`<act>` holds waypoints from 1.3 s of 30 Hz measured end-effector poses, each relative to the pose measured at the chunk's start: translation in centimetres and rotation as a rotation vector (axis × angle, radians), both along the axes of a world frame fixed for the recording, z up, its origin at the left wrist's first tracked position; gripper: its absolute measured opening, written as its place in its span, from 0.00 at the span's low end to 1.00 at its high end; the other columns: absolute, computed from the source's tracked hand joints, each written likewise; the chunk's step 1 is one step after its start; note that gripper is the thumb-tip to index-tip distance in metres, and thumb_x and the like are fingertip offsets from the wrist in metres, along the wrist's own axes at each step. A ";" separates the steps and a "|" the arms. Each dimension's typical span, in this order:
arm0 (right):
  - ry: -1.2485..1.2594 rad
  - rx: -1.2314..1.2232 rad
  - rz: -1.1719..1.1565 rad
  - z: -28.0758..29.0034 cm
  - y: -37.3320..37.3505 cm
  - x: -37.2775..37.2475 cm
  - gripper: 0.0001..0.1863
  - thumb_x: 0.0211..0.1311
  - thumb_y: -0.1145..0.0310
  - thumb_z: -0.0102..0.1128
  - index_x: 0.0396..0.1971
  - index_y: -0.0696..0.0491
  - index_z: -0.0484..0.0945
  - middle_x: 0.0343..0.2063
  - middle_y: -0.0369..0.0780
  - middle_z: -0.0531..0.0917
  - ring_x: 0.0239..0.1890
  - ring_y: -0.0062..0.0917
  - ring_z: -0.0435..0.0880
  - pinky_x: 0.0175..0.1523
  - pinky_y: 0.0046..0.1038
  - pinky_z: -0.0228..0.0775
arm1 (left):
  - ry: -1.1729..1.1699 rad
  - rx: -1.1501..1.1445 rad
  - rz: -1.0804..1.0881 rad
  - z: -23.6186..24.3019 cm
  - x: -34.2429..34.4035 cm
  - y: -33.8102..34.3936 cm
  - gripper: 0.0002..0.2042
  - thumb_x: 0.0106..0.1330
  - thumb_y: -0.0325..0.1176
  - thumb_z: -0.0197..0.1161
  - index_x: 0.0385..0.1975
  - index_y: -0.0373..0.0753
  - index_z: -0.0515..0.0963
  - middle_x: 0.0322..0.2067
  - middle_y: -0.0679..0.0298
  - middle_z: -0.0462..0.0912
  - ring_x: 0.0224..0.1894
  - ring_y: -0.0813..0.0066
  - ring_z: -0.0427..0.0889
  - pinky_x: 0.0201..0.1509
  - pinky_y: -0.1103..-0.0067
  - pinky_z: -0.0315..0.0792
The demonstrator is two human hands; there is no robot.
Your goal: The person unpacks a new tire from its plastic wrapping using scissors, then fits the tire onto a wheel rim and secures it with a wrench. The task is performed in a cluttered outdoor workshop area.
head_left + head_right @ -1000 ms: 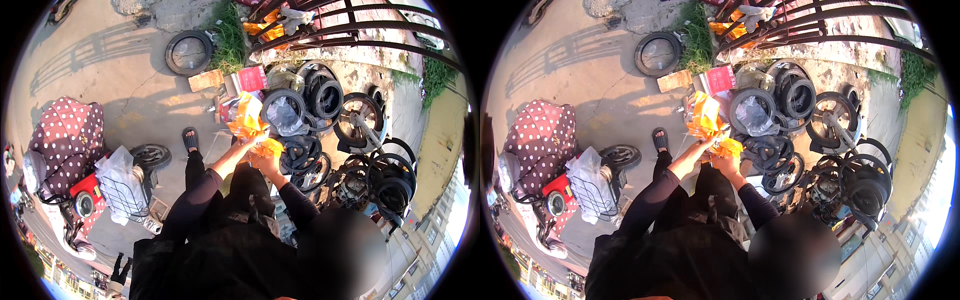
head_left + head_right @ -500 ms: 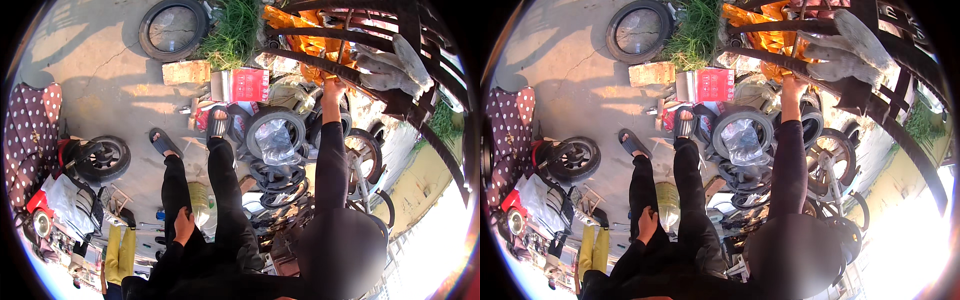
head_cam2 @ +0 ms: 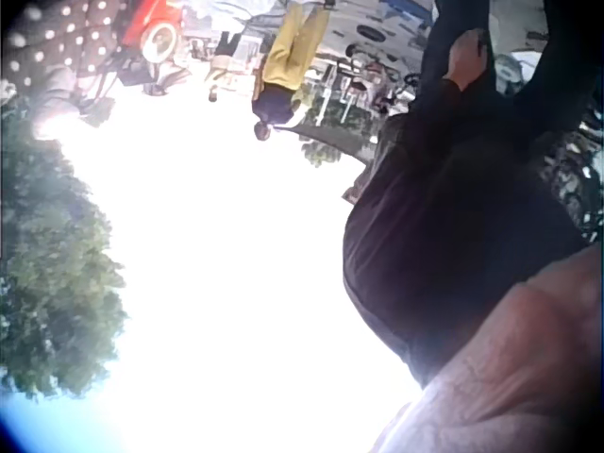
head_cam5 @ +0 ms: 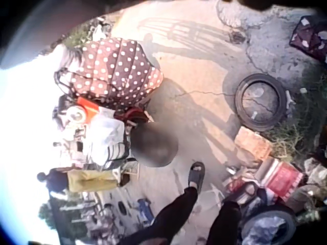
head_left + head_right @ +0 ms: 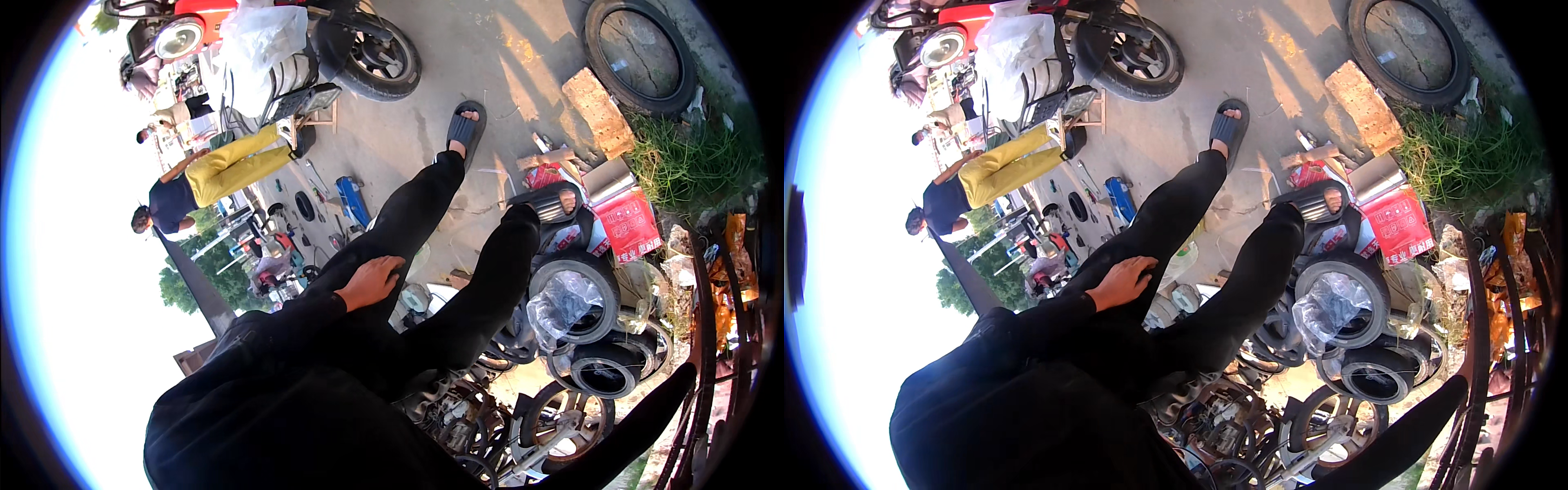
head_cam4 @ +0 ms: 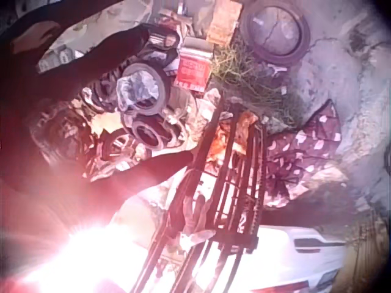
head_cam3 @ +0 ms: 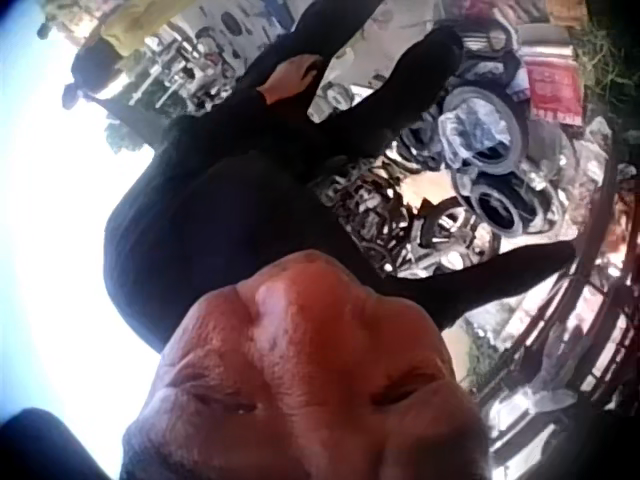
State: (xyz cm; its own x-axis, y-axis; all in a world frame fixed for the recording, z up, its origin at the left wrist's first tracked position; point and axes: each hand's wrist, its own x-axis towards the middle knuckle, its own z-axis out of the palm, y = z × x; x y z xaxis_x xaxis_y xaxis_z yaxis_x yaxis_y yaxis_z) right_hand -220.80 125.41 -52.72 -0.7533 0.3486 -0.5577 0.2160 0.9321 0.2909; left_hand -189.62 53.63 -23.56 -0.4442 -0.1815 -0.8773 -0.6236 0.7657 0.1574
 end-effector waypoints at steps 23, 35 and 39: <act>-0.502 -0.619 0.279 26.7 -40.5 28.5 0.15 0.58 0.69 0.65 0.40 0.66 0.81 0.36 0.52 0.87 0.40 0.35 0.89 0.46 0.33 0.78 | 0.434 -0.038 0.701 6.8 14.8 -20.4 0.14 0.66 0.33 0.59 0.48 0.34 0.76 0.43 0.47 0.82 0.45 0.46 0.81 0.50 0.61 0.75; -0.569 -0.961 0.709 33.5 -88.8 12.6 0.14 0.61 0.67 0.59 0.39 0.63 0.81 0.31 0.46 0.86 0.30 0.30 0.87 0.40 0.30 0.78 | -0.147 -0.158 1.353 11.6 46.8 -16.7 0.19 0.65 0.45 0.54 0.39 0.34 0.84 0.43 0.44 0.85 0.48 0.49 0.84 0.50 0.59 0.77; -0.762 -0.851 0.682 34.5 -100.8 13.4 0.12 0.65 0.72 0.57 0.40 0.66 0.80 0.28 0.42 0.85 0.28 0.24 0.85 0.34 0.24 0.78 | -0.030 -0.266 1.339 6.4 49.9 -11.3 0.14 0.62 0.36 0.55 0.35 0.36 0.85 0.32 0.48 0.85 0.41 0.48 0.85 0.44 0.56 0.78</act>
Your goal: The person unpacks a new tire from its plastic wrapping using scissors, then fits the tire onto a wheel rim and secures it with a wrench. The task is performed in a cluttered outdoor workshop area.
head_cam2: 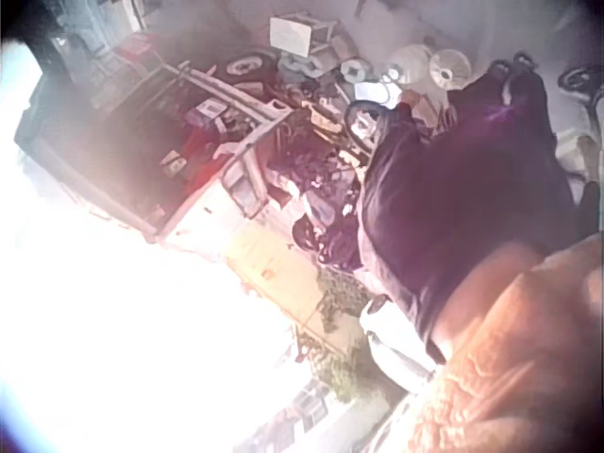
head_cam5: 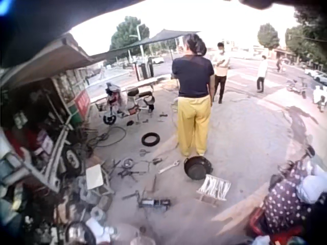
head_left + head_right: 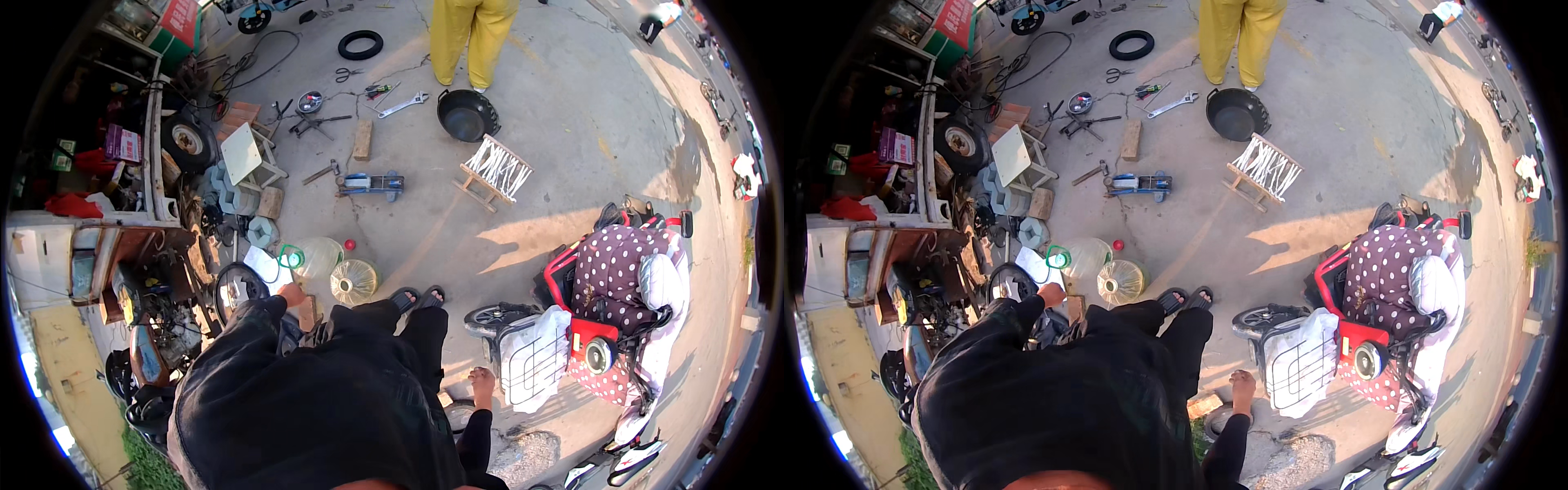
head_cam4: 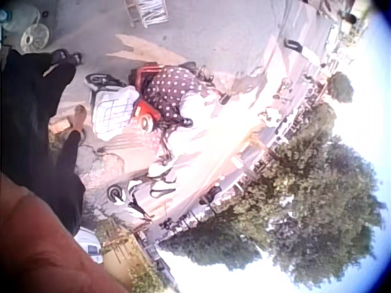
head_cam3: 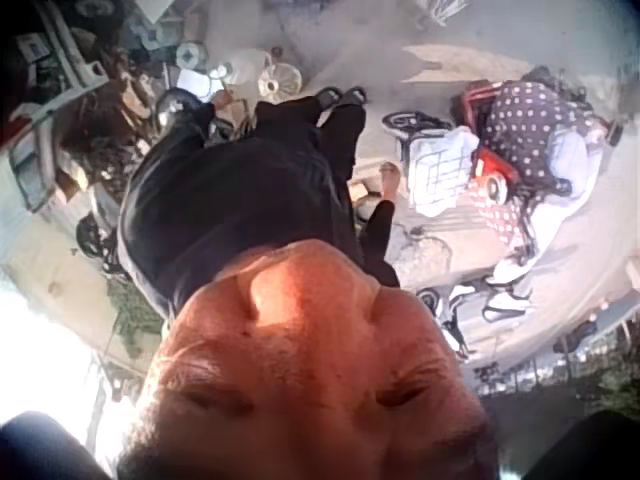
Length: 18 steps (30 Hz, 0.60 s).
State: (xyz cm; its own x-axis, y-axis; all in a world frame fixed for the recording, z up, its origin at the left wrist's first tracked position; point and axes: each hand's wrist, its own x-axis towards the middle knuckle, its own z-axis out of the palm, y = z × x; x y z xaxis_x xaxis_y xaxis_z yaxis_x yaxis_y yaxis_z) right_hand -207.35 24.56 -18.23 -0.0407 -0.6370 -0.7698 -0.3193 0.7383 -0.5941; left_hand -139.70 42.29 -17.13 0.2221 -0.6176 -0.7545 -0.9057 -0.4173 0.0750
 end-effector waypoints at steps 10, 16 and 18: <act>-0.501 0.441 -0.032 -3.8 -19.1 2.3 0.08 0.64 0.74 0.55 0.37 0.64 0.79 0.26 0.42 0.84 0.22 0.26 0.84 0.23 0.25 0.74 | 0.419 -0.210 0.628 2.0 -9.2 -23.7 0.20 0.62 0.45 0.56 0.43 0.34 0.83 0.42 0.46 0.85 0.49 0.47 0.83 0.54 0.62 0.74; 0.244 0.351 0.992 -6.5 -38.1 10.6 0.12 0.58 0.63 0.63 0.20 0.54 0.78 0.20 0.38 0.78 0.20 0.31 0.79 0.27 0.36 0.68 | 0.338 -0.315 0.855 6.3 -7.7 -32.4 0.18 0.64 0.43 0.58 0.45 0.35 0.83 0.40 0.46 0.86 0.46 0.47 0.84 0.53 0.63 0.76; 0.431 -0.254 1.214 -6.0 -47.3 17.4 0.15 0.56 0.58 0.64 0.31 0.57 0.86 0.31 0.46 0.88 0.31 0.33 0.87 0.38 0.37 0.77 | 0.292 -0.409 0.932 6.4 -6.5 -34.0 0.18 0.65 0.43 0.58 0.45 0.36 0.83 0.40 0.46 0.86 0.46 0.47 0.84 0.54 0.63 0.76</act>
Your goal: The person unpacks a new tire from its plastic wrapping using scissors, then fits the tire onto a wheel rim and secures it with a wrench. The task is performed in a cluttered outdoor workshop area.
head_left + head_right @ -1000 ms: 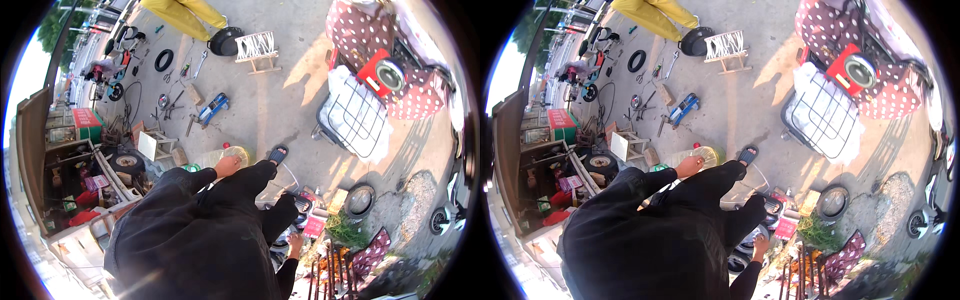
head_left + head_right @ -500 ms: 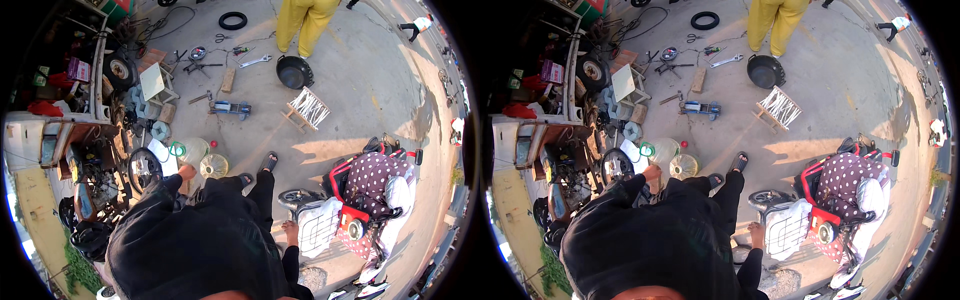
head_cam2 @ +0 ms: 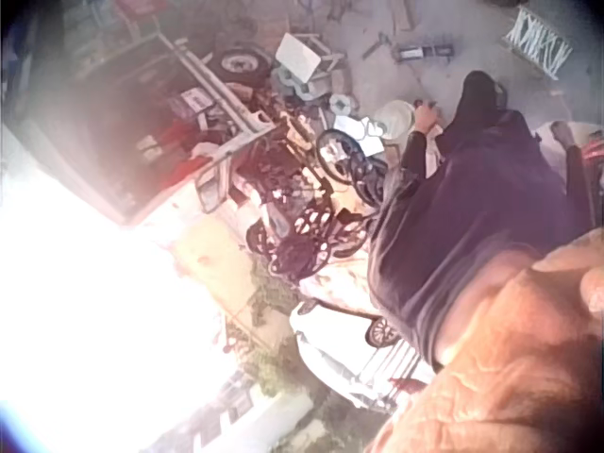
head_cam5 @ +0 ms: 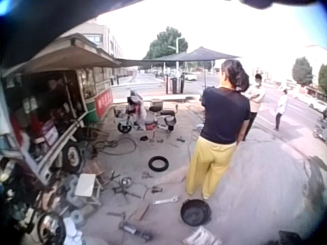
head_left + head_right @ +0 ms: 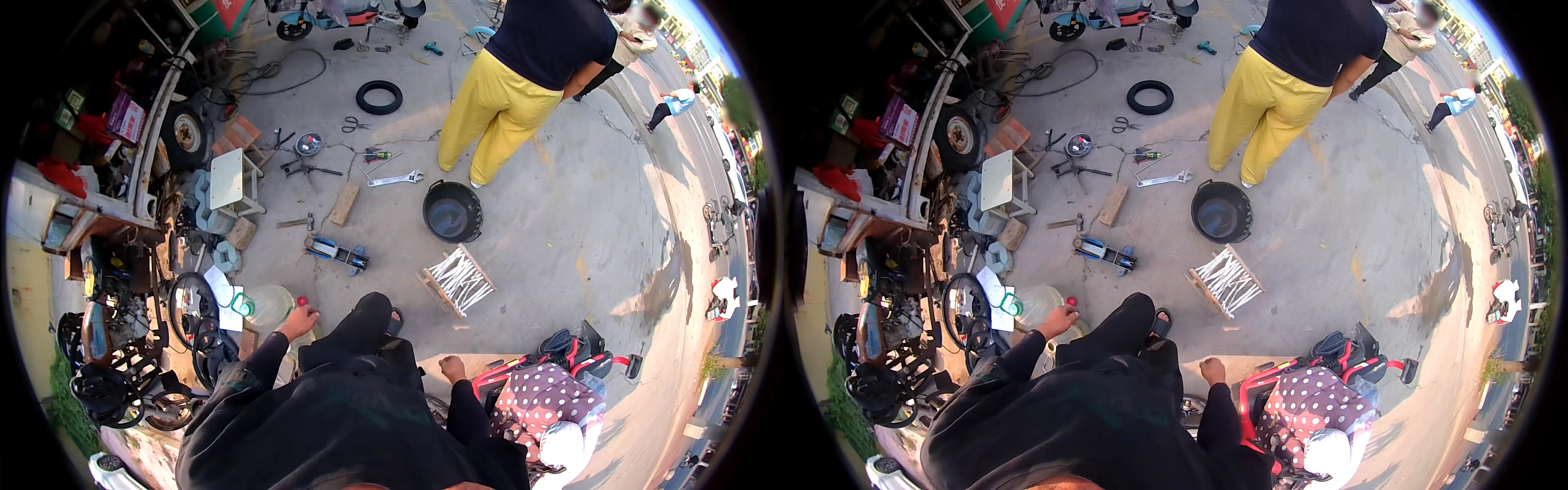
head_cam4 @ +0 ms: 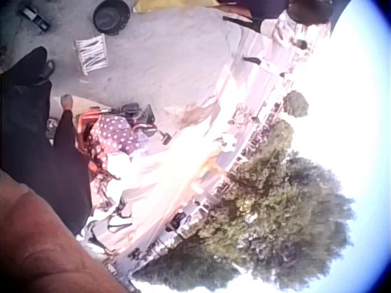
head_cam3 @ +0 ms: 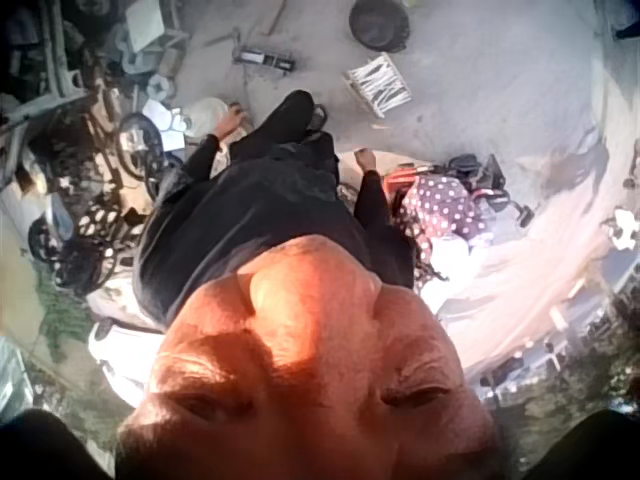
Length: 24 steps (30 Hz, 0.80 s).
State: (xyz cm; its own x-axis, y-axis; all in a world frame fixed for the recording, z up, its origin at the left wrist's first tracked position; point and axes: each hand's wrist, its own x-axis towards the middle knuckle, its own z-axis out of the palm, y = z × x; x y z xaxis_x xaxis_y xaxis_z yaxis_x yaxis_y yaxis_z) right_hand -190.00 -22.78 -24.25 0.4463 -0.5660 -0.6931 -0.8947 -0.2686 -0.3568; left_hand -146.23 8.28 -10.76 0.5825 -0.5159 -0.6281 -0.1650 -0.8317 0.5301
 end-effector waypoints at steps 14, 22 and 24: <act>-0.343 -0.045 0.042 4.1 -20.5 21.1 0.15 0.59 0.63 0.62 0.39 0.60 0.84 0.31 0.49 0.87 0.36 0.40 0.87 0.43 0.36 0.77 | 0.063 0.184 -0.214 -6.4 8.5 -5.4 0.19 0.63 0.49 0.59 0.38 0.38 0.86 0.38 0.47 0.85 0.45 0.46 0.83 0.51 0.60 0.76; 0.467 0.721 -0.612 1.6 -23.5 16.6 0.06 0.65 0.62 0.59 0.33 0.47 0.78 0.29 0.34 0.83 0.33 0.26 0.85 0.30 0.33 0.69 | 0.126 0.151 0.056 -8.4 24.5 -17.3 0.17 0.63 0.44 0.58 0.39 0.36 0.85 0.40 0.47 0.85 0.47 0.49 0.83 0.55 0.61 0.74; 0.447 0.678 -0.546 3.8 -24.4 24.1 0.08 0.66 0.58 0.58 0.32 0.45 0.77 0.24 0.31 0.80 0.26 0.22 0.83 0.31 0.28 0.68 | 0.021 0.150 0.059 -8.1 30.2 -18.9 0.17 0.64 0.43 0.58 0.40 0.36 0.84 0.40 0.47 0.85 0.47 0.48 0.83 0.54 0.59 0.74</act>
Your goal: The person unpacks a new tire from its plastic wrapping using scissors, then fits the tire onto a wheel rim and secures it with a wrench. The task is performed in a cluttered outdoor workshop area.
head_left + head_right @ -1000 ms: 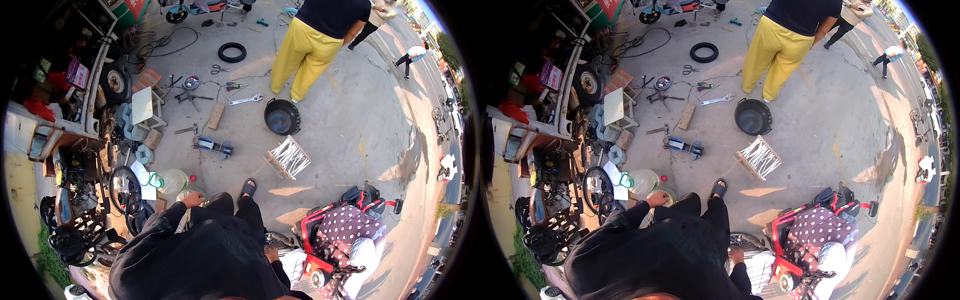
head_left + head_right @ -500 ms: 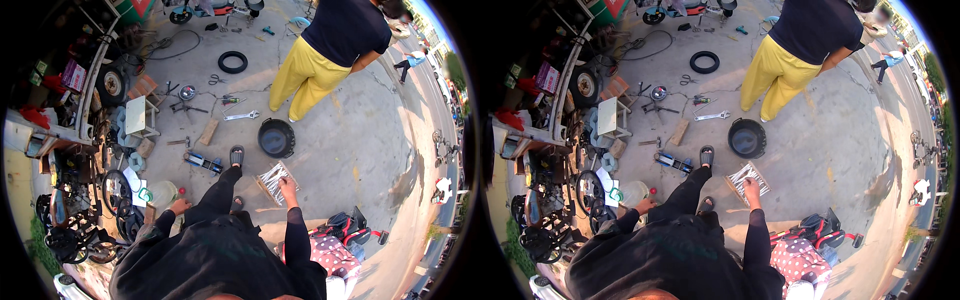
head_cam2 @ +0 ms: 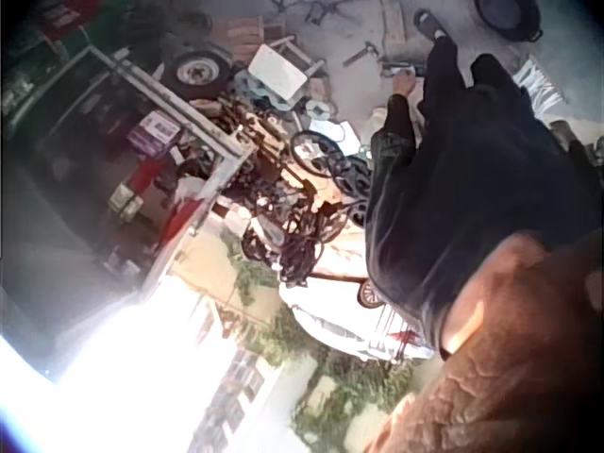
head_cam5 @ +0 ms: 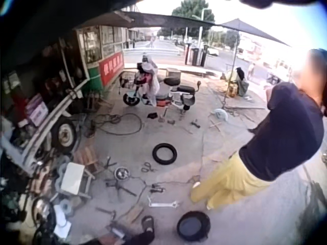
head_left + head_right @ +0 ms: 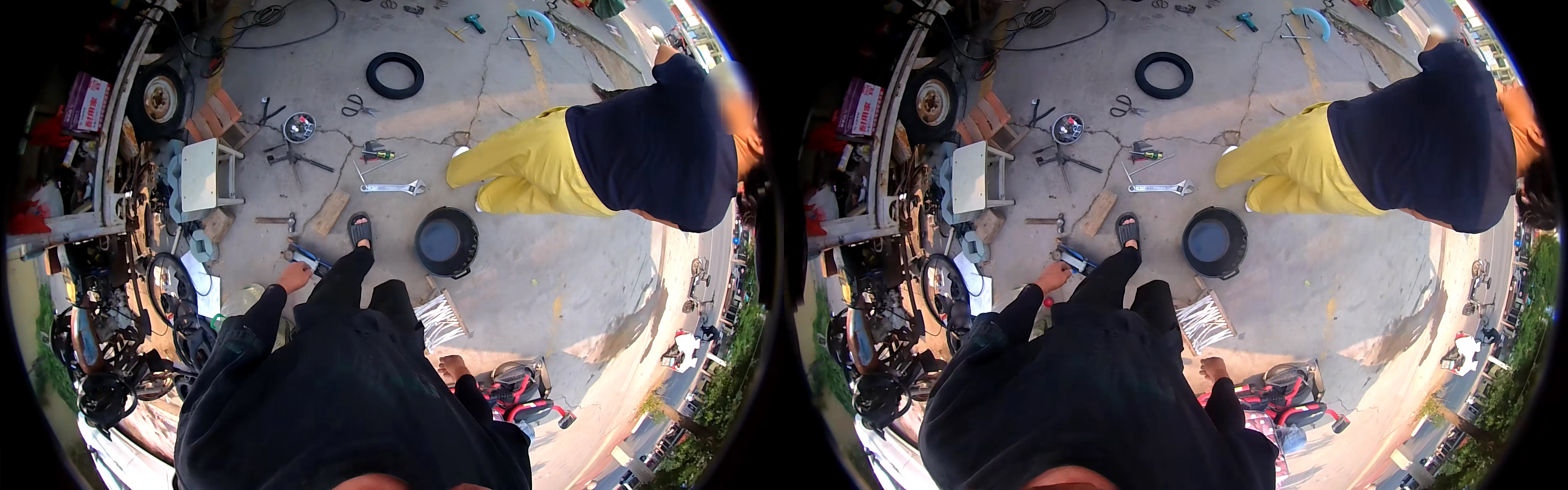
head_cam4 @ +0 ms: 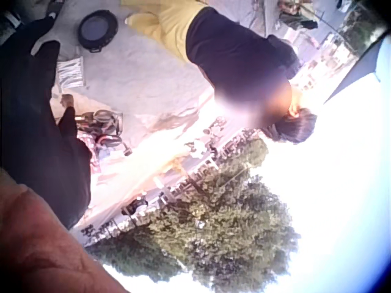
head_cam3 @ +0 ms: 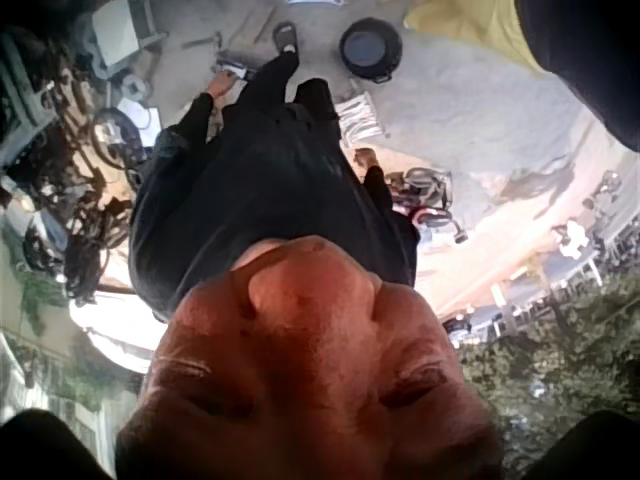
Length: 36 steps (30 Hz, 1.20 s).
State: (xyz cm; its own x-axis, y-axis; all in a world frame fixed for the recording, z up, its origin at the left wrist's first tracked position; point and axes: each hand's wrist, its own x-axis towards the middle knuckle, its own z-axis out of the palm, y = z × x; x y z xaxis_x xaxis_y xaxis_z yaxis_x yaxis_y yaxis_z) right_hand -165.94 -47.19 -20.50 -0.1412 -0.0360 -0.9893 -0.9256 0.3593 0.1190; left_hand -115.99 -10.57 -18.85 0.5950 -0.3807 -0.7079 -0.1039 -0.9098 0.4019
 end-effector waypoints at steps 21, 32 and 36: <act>-0.754 -0.675 0.845 -6.0 -37.1 76.0 0.17 0.62 0.60 0.61 0.47 0.52 0.80 0.40 0.50 0.86 0.48 0.47 0.83 0.56 0.44 0.74 | -0.033 -0.089 0.517 -1.4 27.6 -31.7 0.16 0.68 0.41 0.60 0.46 0.37 0.82 0.38 0.52 0.87 0.44 0.60 0.86 0.50 0.69 0.77; -0.741 -0.639 0.505 -18.4 -59.6 93.2 0.18 0.63 0.62 0.59 0.45 0.60 0.81 0.34 0.46 0.87 0.34 0.31 0.88 0.44 0.30 0.77 | 0.089 -0.033 0.375 -12.5 51.1 -57.9 0.17 0.67 0.39 0.59 0.50 0.36 0.79 0.41 0.52 0.87 0.46 0.54 0.85 0.52 0.66 0.76; -0.691 -0.550 0.247 -22.9 -61.9 91.7 0.16 0.64 0.62 0.59 0.43 0.59 0.82 0.31 0.46 0.87 0.35 0.34 0.87 0.46 0.31 0.77 | 0.087 -0.027 0.263 -21.5 57.1 -66.0 0.18 0.67 0.37 0.58 0.53 0.35 0.77 0.41 0.51 0.86 0.47 0.53 0.84 0.53 0.65 0.76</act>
